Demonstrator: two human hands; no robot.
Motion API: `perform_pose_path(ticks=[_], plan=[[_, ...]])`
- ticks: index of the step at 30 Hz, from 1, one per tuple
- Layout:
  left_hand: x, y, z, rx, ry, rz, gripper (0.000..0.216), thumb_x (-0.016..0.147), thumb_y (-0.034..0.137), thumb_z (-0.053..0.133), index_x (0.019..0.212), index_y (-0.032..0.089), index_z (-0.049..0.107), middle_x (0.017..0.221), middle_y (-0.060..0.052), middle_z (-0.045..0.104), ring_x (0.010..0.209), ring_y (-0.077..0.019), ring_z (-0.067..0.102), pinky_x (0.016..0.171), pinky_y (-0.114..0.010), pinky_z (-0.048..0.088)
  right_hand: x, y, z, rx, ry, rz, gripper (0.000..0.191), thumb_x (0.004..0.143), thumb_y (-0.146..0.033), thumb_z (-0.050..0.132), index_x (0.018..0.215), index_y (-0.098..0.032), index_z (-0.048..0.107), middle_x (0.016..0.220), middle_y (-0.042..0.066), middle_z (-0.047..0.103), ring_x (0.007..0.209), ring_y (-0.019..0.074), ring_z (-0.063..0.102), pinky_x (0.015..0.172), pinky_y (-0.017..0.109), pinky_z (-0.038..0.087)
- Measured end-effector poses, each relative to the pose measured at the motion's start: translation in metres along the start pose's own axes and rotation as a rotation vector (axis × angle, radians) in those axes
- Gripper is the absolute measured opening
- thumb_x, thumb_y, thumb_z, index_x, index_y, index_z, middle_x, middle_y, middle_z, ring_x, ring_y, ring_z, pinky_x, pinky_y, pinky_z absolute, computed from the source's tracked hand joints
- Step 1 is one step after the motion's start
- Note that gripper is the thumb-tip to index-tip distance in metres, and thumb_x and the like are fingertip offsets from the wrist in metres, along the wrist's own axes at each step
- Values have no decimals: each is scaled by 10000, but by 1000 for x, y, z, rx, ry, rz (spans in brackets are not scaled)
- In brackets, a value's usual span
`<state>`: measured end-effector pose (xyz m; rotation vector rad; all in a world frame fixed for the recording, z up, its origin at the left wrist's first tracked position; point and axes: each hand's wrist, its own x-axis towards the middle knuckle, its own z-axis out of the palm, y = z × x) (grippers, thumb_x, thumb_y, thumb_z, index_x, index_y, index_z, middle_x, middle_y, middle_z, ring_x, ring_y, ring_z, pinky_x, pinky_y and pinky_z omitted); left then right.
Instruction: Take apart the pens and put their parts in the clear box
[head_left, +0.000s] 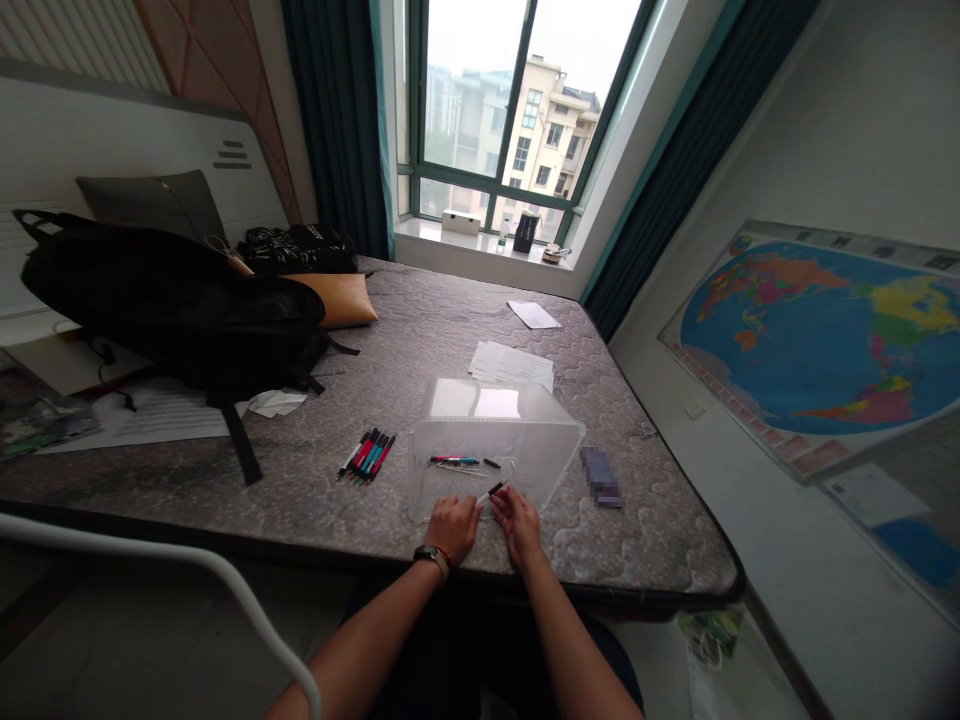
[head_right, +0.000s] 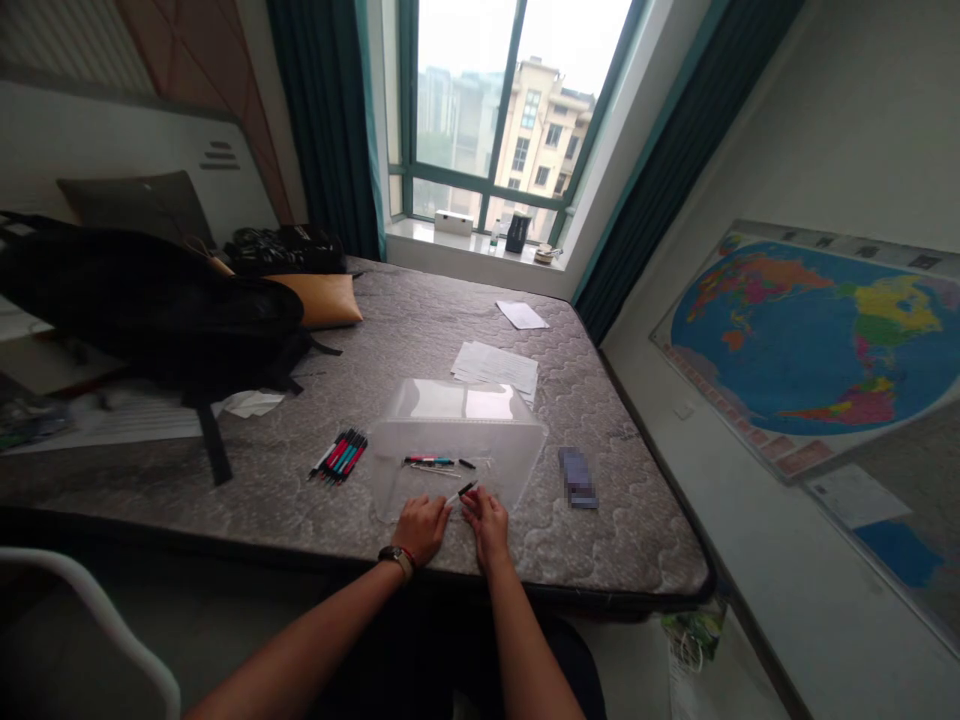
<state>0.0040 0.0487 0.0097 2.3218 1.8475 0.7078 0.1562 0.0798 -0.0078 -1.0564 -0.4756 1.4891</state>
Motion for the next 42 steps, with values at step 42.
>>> perform_pose_path(ticks=[42], plan=[[-8, -12, 15, -41, 82, 161, 213, 958, 300, 484, 1072, 295, 664, 964, -47, 634, 897, -193, 569, 771, -314, 405, -11, 13, -6, -434, -7, -164, 552, 761, -657, 586, 610, -127, 622, 422, 13, 567, 331, 86, 486, 351, 177, 353]])
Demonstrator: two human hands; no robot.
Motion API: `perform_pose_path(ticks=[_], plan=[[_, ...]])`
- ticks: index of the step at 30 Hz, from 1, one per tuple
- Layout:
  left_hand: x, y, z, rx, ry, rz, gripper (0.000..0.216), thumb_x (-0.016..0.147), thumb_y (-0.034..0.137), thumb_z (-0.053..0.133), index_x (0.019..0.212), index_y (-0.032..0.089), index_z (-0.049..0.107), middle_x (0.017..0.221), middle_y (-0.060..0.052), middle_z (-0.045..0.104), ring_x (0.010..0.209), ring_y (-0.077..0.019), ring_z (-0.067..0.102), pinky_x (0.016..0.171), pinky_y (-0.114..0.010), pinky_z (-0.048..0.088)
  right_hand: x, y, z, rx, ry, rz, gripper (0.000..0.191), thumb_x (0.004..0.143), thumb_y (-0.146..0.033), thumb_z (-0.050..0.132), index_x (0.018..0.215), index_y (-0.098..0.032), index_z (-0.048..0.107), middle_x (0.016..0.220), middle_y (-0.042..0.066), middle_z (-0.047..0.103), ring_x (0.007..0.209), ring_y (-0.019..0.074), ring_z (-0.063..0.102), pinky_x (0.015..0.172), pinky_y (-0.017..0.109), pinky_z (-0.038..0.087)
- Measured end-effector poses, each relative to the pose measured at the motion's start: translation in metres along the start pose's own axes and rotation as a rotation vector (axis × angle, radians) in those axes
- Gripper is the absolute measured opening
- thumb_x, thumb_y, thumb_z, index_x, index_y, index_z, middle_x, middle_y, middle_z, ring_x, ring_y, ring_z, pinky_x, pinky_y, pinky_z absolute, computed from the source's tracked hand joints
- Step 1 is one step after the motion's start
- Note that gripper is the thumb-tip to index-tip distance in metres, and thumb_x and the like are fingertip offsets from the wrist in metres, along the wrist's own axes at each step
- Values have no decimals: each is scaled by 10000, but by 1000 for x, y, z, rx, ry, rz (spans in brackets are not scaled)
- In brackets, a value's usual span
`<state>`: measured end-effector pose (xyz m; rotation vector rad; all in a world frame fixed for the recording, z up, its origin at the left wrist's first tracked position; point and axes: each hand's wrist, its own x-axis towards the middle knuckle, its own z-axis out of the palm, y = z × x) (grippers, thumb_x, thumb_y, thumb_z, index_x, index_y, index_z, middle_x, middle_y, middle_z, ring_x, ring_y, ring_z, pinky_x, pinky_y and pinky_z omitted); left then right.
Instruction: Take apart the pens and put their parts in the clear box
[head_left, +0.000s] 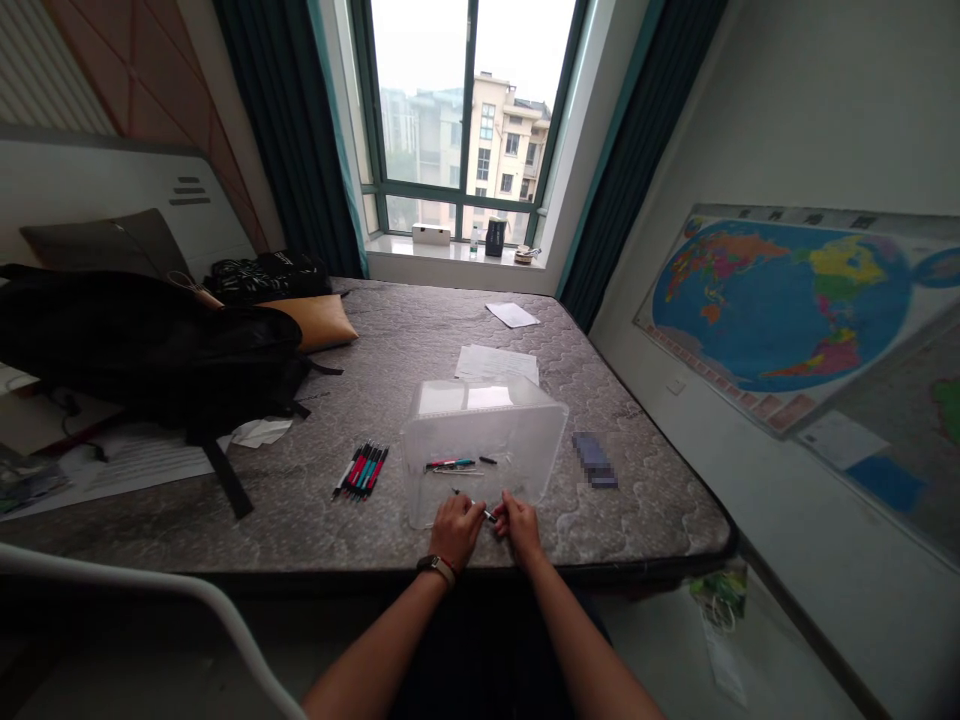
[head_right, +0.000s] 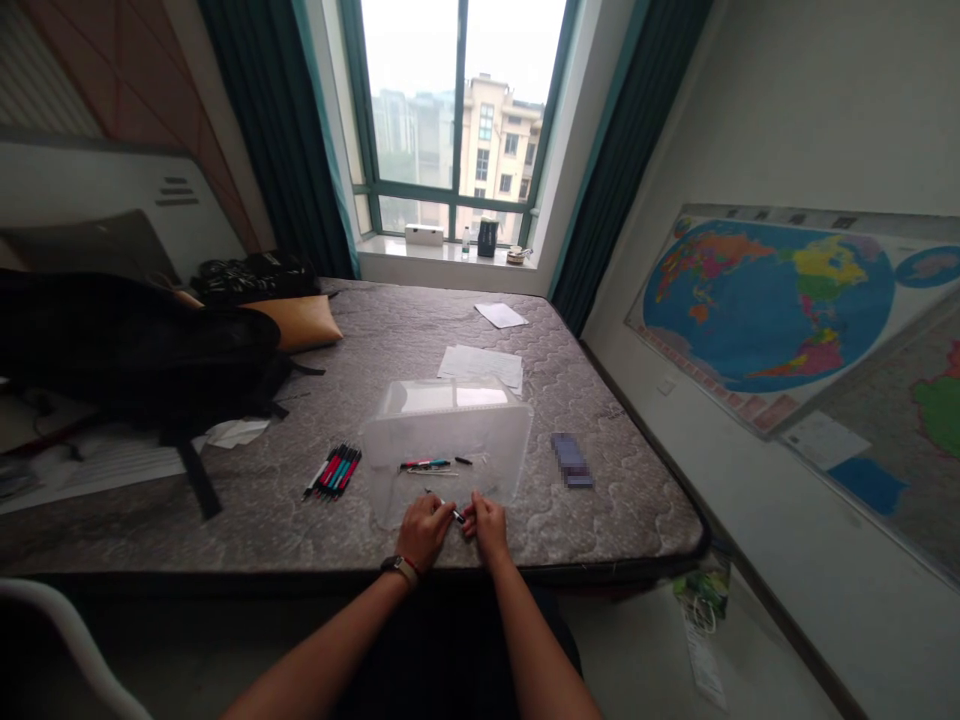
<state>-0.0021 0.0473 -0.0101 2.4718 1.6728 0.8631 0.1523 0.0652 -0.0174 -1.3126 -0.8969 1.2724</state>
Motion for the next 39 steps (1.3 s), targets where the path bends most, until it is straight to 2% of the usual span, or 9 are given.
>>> perform_pose_path(ticks=[4, 10, 16, 27, 29, 33, 35, 37, 39], plan=[[1, 5, -4, 17, 63, 73, 168, 942, 264, 512, 995, 265, 671, 1142, -66, 612, 1071, -217, 524, 890, -353, 386, 0, 0, -1, 12, 4, -22, 519, 763, -627, 603, 622, -128, 620, 448, 4, 570, 341, 89, 495, 348, 179, 350], [2, 4, -1, 49, -15, 88, 199, 941, 204, 495, 1073, 265, 631, 918, -38, 638, 927, -203, 545, 851, -344, 378, 2, 3, -3, 66, -20, 15, 492, 767, -616, 616, 663, -135, 618, 442, 5, 582, 337, 90, 492, 356, 175, 356], [3, 8, 0, 35, -78, 15, 179, 967, 235, 441, 1034, 236, 607, 880, -33, 643, 840, -184, 575, 762, -305, 377, 3, 3, -5, 124, -66, 27, 467, 769, -611, 623, 695, -150, 606, 597, 49, 678, 395, 95, 531, 387, 190, 404], [7, 14, -7, 2, -109, -50, 161, 945, 252, 458, 911, 210, 610, 852, -52, 665, 856, -195, 594, 777, -310, 389, 5, 6, -6, 94, -37, 31, 416, 761, -579, 632, 793, -166, 605, 678, 38, 675, 451, 120, 563, 413, 221, 425], [7, 13, -7, -5, -108, -51, 174, 949, 263, 449, 925, 213, 615, 855, -50, 666, 855, -196, 592, 777, -314, 393, 10, -1, -7, -2, 26, -14, 383, 787, -553, 599, 861, -177, 597, 675, 19, 654, 458, 135, 561, 423, 237, 424], [7, 13, -8, -11, -109, -53, 172, 945, 267, 450, 952, 214, 614, 871, -53, 669, 867, -204, 587, 788, -326, 396, 28, -30, -2, -407, 135, -321, 290, 842, -416, 541, 958, -165, 627, 702, 25, 646, 640, 182, 614, 614, 280, 483], [7, 13, -8, -9, -107, -53, 171, 945, 261, 446, 945, 212, 609, 872, -58, 668, 872, -208, 586, 788, -331, 397, 39, -47, 9, -616, 62, -400, 265, 872, -354, 496, 969, -159, 649, 783, 50, 674, 699, 183, 622, 677, 284, 483], [8, 13, -8, -8, -102, -50, 163, 943, 257, 448, 928, 211, 603, 866, -59, 664, 871, -212, 584, 785, -335, 399, 49, -61, 24, -888, -113, -439, 242, 896, -271, 467, 993, -166, 663, 911, 69, 690, 771, 173, 627, 751, 280, 474], [8, 12, -7, -7, -94, -47, 144, 934, 249, 462, 912, 212, 599, 856, -56, 657, 866, -214, 583, 782, -338, 403, 57, -71, 43, -962, -196, -452, 192, 876, -205, 517, 963, -182, 686, 947, 66, 688, 849, 172, 628, 817, 268, 455]])
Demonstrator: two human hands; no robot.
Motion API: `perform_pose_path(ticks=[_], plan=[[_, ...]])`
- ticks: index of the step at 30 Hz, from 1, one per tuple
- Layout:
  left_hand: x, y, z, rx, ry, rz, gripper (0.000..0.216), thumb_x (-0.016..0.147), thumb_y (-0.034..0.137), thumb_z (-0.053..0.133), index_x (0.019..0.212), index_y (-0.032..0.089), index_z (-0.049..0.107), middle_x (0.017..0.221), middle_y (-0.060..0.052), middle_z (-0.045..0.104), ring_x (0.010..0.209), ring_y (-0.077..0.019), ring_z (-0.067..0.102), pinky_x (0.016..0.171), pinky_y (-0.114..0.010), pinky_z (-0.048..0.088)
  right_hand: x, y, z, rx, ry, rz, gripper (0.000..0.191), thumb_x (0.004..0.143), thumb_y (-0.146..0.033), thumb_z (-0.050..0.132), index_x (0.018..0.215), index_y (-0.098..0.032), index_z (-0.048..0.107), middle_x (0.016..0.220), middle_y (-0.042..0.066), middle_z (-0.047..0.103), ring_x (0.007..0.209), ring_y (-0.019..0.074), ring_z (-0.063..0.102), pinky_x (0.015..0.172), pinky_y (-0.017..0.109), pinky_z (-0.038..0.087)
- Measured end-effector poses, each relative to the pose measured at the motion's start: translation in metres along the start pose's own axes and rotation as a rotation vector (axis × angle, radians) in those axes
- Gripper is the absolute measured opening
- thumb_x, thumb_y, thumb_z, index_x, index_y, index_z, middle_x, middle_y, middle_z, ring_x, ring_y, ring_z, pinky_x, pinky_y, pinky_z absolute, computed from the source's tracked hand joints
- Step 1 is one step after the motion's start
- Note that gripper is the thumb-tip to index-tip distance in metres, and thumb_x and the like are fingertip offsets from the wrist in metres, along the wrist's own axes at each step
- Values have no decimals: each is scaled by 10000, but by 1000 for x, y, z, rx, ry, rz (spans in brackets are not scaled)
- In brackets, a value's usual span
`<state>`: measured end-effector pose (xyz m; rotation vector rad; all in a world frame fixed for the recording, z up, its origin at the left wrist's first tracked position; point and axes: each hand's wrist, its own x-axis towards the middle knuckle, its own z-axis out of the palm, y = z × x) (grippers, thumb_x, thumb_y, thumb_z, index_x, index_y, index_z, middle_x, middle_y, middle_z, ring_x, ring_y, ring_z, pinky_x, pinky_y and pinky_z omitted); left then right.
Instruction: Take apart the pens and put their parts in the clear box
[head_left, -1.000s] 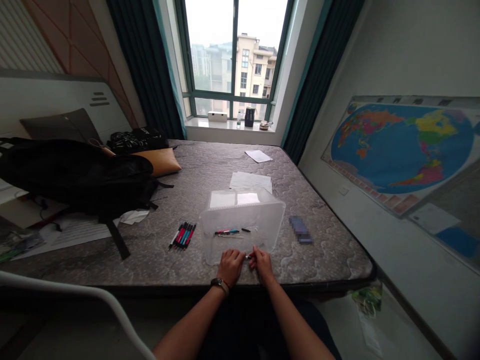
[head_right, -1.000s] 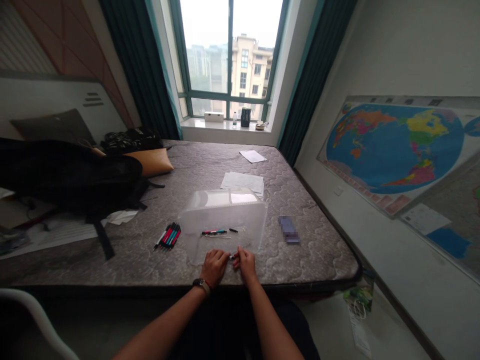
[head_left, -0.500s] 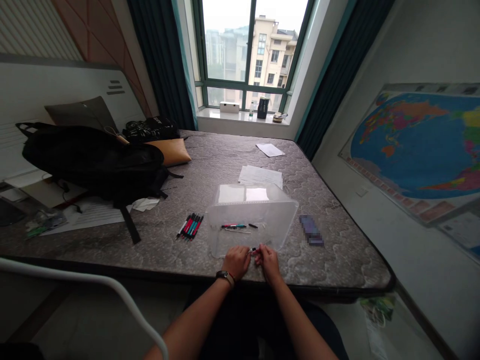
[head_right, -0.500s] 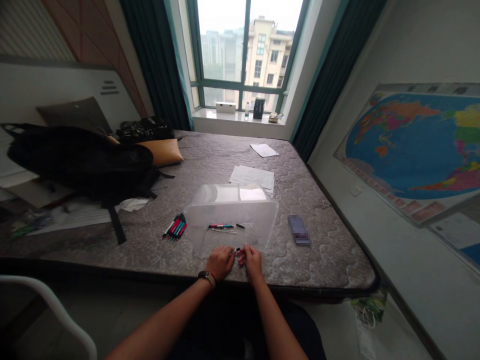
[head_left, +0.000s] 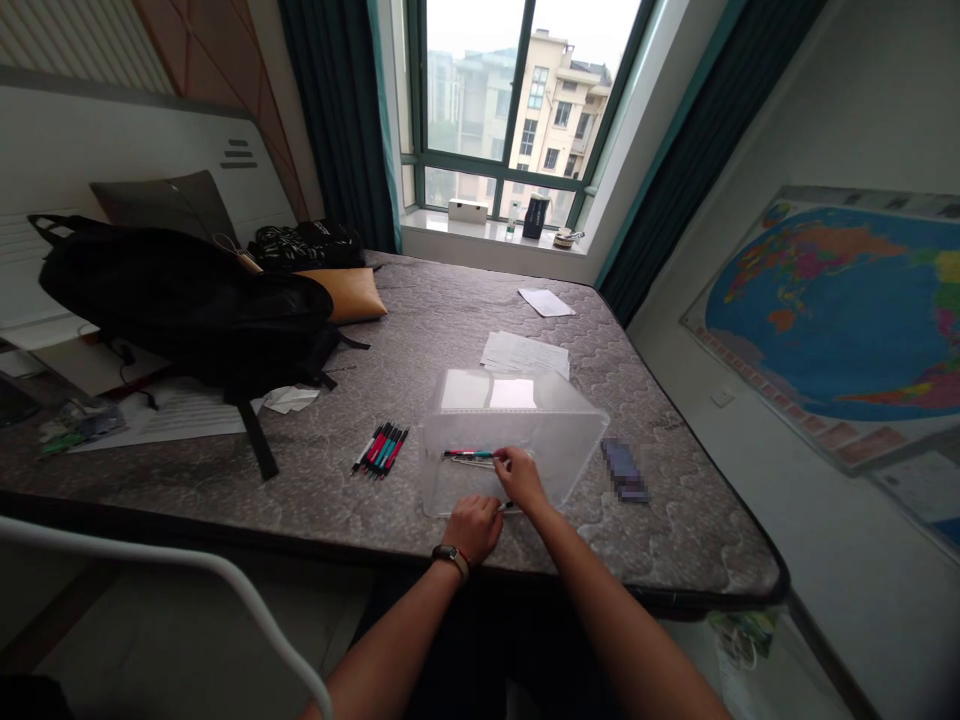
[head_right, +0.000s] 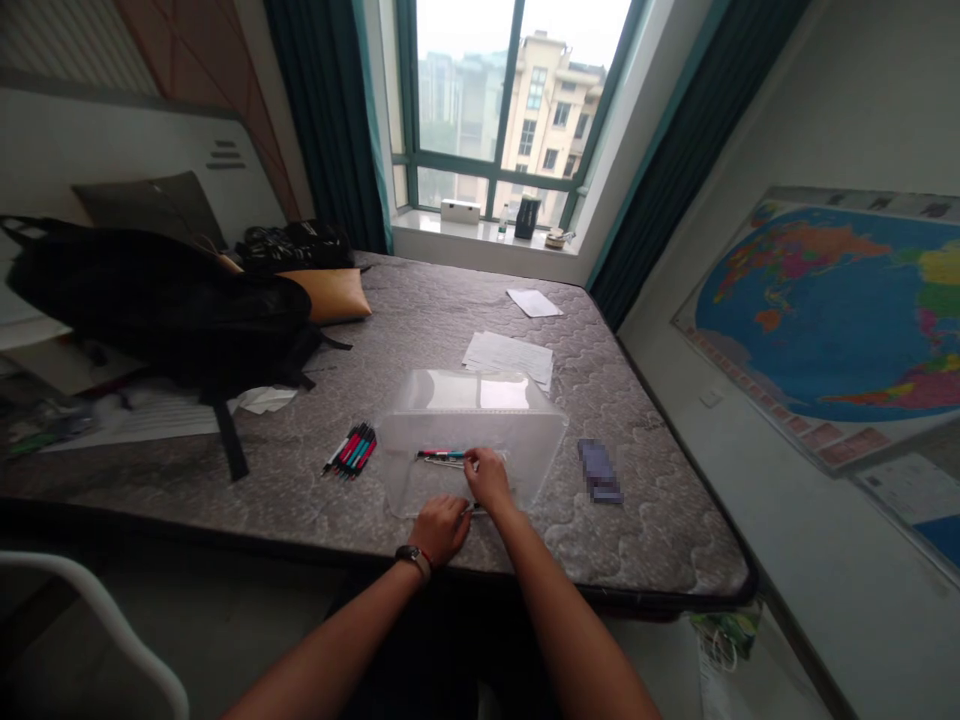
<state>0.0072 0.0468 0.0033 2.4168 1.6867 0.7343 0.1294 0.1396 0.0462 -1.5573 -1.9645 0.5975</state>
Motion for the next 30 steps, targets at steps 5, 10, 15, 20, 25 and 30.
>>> perform_pose_path(ticks=[5, 10, 15, 20, 25, 30], plan=[[-1, -3, 5, 0, -7, -10, 96, 903, 235, 507, 895, 207, 598, 842, -59, 648, 849, -216, 585, 773, -343, 409, 28, -29, 17, -275, -204, -71, 259, 907, -135, 486, 1056, -206, 686, 1105, 80, 641, 959, 164, 615, 826, 230, 414], [0, -6, 7, 12, -28, -18, 91, 893, 236, 511, 885, 201, 595, 835, -56, 651, 833, -218, 591, 751, -342, 405, 38, -31, 31, -400, -315, -97, 276, 941, -170, 442, 1011, -187, 709, 1053, 106, 643, 921, 192, 624, 787, 259, 413], [0, -7, 6, -1, -32, -5, 105, 903, 242, 496, 877, 203, 590, 836, -57, 654, 835, -217, 592, 742, -340, 400, 35, -21, 35, -439, -340, -78, 278, 936, -171, 453, 1036, -191, 712, 1069, 109, 643, 907, 195, 635, 772, 261, 413], [1, -5, 2, 0, -28, -17, 111, 907, 246, 490, 866, 206, 585, 824, -59, 651, 833, -220, 592, 745, -342, 396, 31, -17, 34, -468, -324, -33, 272, 956, -206, 445, 1036, -191, 705, 1080, 113, 639, 901, 194, 642, 755, 257, 414], [1, -5, 2, -4, -29, -12, 111, 905, 246, 491, 871, 209, 590, 827, -61, 654, 828, -224, 590, 738, -344, 396, 32, -19, 34, -469, -318, -20, 278, 972, -243, 435, 1020, -191, 704, 1077, 112, 646, 907, 190, 646, 756, 254, 415], [1, -5, 3, -7, -31, -26, 112, 903, 246, 492, 870, 209, 592, 829, -65, 657, 831, -221, 593, 741, -343, 399, 35, -20, 35, -467, -319, -15, 285, 975, -256, 427, 1031, -178, 695, 1094, 124, 651, 942, 194, 641, 789, 260, 419]])
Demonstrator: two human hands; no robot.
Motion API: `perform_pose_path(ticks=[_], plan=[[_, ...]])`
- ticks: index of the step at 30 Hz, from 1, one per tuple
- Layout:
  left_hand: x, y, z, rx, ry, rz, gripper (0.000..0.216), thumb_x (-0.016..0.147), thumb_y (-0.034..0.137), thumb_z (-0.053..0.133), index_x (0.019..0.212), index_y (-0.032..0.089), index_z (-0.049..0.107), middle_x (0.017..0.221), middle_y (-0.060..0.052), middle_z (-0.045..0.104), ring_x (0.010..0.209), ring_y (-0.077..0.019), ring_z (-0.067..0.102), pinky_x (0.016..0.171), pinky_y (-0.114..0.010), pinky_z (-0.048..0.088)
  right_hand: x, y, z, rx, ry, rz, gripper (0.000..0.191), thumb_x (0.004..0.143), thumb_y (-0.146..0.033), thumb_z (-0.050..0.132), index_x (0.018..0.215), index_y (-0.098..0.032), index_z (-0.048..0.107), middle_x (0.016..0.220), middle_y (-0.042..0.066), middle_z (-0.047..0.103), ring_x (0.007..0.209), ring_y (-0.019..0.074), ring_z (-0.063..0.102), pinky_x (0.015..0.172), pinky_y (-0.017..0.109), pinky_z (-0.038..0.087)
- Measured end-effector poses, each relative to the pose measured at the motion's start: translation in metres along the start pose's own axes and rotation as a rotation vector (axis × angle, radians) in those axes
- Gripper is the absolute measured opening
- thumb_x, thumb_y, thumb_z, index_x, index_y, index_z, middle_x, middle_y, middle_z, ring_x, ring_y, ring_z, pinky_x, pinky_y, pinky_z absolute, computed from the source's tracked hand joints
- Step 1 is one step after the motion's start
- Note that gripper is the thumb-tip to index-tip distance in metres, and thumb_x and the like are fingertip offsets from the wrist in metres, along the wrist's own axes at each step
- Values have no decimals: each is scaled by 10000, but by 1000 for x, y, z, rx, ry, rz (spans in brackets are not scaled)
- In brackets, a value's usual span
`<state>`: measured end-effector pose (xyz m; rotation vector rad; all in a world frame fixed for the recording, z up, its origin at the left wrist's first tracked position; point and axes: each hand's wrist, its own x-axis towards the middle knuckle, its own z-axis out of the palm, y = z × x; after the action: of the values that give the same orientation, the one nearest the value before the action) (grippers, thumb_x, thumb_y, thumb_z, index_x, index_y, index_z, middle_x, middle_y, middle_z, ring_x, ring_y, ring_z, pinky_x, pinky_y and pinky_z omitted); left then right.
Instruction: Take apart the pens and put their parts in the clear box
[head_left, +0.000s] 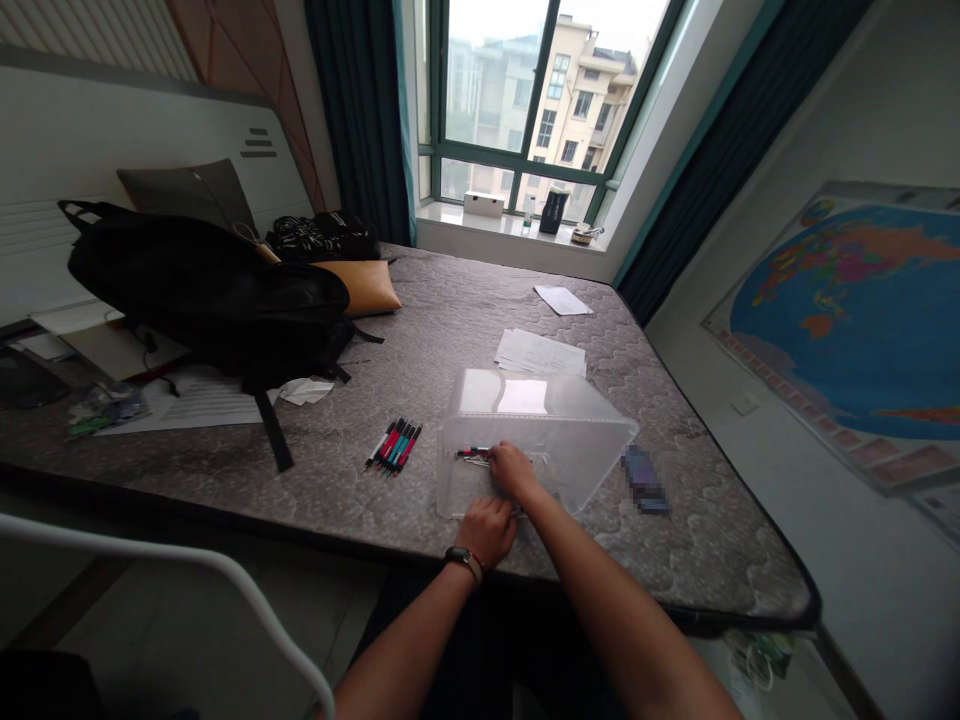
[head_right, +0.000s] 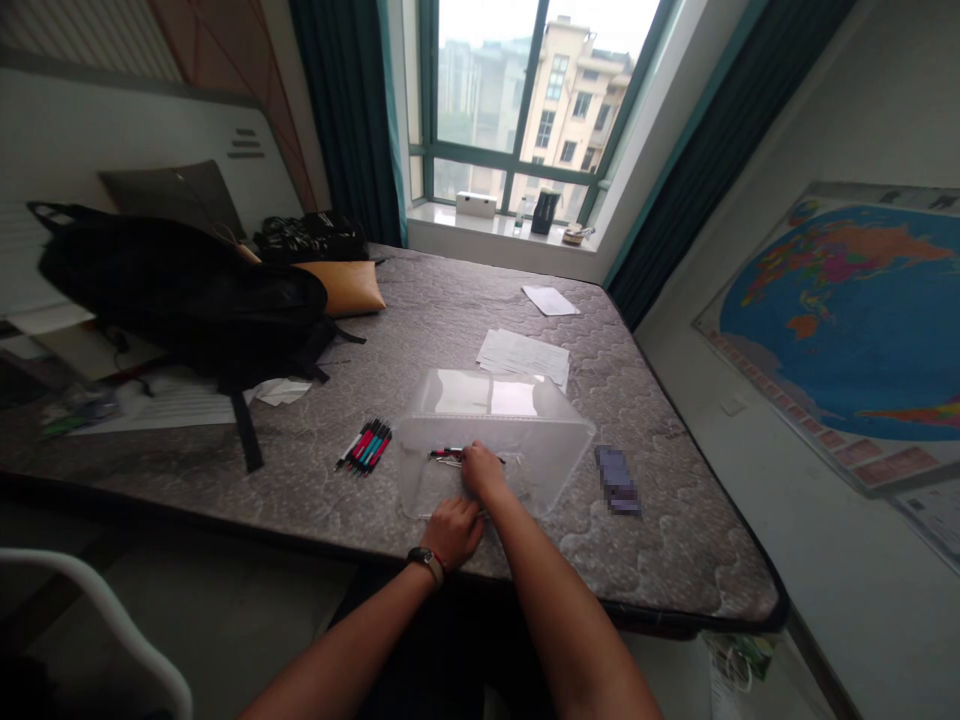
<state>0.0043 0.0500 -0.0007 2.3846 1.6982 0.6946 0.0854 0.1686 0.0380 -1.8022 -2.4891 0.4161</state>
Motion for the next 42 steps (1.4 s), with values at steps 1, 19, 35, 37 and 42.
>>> perform_pose_path(ticks=[1, 19, 35, 37, 42], plan=[[0, 0, 0, 1, 1, -1, 113, 903, 248, 493, 866, 207, 591, 828, -65, 656, 831, -221, 593, 742, -342, 399, 1, 0, 0, -1, -1, 1, 282, 973, -254, 428, 1039, -177, 691, 1098, 124, 653, 953, 195, 639, 797, 261, 420], [0, 2, 0, 17, 13, -2, 100, 909, 239, 492, 869, 209, 578, 853, -53, 656, 853, -223, 592, 761, -346, 400, 11, 0, -1, -4, -102, 14, 234, 861, -184, 542, 1051, -172, 677, 1054, 140, 711, 946, 240, 664, 778, 290, 451], [1, 3, -3, 23, 15, 20, 173, 945, 279, 450, 877, 208, 592, 842, -62, 648, 848, -221, 579, 768, -338, 392, 5, 30, -17, 87, -50, 11, 181, 836, -206, 564, 963, -184, 691, 955, 76, 734, 872, 178, 652, 724, 233, 392], [1, 3, -4, 29, 8, 14, 176, 947, 285, 446, 884, 209, 592, 850, -60, 649, 851, -220, 578, 767, -338, 392, 4, 29, -16, 73, -48, 12, 174, 843, -204, 559, 949, -186, 696, 966, 85, 733, 889, 188, 654, 733, 240, 395], [1, 3, -3, 34, -14, -1, 192, 954, 299, 434, 895, 213, 595, 869, -57, 652, 860, -216, 580, 769, -331, 391, 5, 24, -14, 43, -54, -4, 186, 860, -214, 546, 969, -194, 695, 993, 91, 729, 913, 196, 654, 744, 245, 405]])
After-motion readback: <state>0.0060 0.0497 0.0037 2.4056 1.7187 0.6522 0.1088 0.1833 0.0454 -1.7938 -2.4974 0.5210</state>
